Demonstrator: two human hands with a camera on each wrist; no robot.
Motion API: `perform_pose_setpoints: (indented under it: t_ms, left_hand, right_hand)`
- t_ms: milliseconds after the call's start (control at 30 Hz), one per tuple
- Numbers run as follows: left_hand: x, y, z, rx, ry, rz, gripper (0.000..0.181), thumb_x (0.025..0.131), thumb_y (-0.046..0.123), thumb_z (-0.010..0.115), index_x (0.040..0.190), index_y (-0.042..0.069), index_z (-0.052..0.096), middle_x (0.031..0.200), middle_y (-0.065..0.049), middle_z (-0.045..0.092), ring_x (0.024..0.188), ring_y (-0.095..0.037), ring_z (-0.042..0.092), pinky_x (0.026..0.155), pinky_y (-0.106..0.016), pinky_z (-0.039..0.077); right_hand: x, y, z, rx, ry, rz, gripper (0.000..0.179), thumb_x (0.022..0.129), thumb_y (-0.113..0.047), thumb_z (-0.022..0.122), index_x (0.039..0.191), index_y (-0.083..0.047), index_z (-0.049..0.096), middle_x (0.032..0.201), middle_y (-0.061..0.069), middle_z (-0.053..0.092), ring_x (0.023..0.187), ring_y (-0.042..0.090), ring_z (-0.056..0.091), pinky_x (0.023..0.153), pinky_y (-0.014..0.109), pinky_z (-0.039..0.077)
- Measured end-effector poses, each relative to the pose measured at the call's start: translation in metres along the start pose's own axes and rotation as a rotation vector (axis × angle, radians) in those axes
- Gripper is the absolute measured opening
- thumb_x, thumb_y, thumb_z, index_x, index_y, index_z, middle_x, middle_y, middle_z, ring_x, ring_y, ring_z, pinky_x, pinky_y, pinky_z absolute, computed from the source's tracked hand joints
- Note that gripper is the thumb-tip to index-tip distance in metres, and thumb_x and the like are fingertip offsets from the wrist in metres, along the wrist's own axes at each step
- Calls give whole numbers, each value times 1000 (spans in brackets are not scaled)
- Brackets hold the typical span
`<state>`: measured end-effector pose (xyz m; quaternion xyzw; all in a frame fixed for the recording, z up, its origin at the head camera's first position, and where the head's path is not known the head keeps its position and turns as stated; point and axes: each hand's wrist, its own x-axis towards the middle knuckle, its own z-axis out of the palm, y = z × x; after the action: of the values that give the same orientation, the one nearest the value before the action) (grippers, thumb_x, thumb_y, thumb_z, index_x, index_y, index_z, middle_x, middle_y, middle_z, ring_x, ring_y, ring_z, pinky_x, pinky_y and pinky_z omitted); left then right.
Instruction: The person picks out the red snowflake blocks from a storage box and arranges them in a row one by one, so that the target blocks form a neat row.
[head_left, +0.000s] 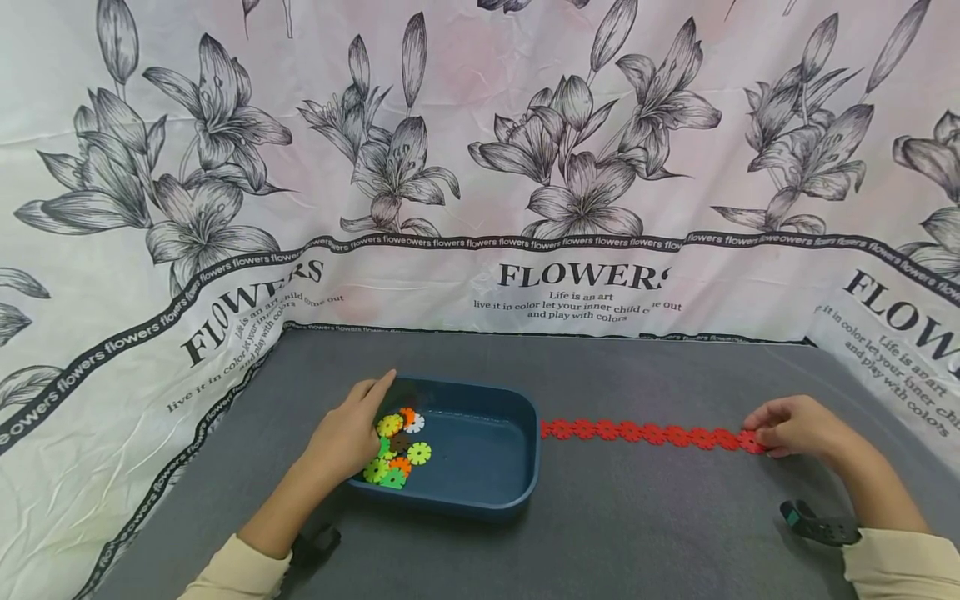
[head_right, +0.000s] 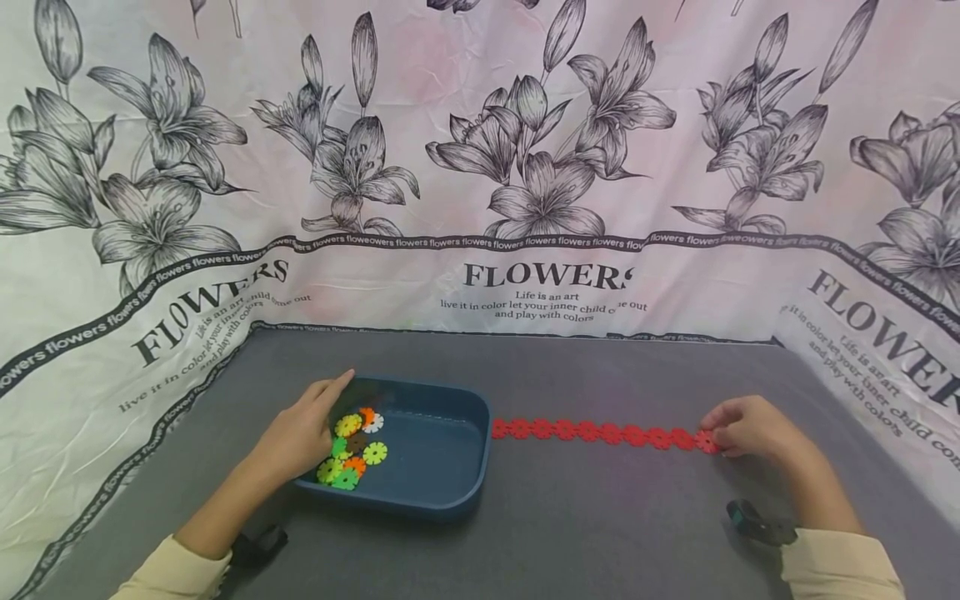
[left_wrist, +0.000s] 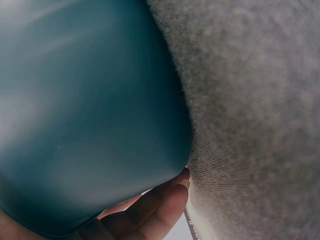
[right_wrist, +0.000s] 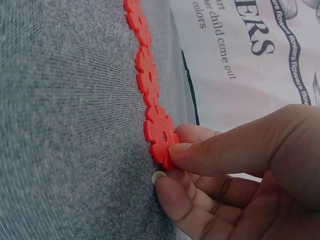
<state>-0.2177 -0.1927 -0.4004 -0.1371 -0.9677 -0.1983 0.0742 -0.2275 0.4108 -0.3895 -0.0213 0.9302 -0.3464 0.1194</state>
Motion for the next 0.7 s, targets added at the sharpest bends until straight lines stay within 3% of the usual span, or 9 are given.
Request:
perform_pose_setpoints:
  t_ms: [700]
  left_hand:
    - [1, -2, 0, 1, 8, 7, 81, 83, -13, 53, 158, 10, 32, 145, -24, 44, 44, -14, 30, 44, -30, 31]
  right_hand:
    - [1, -3, -3, -23, 5, -18, 22, 89, 4, 61, 107, 16, 64, 93, 10, 67, 82, 21, 61, 67, 34, 57]
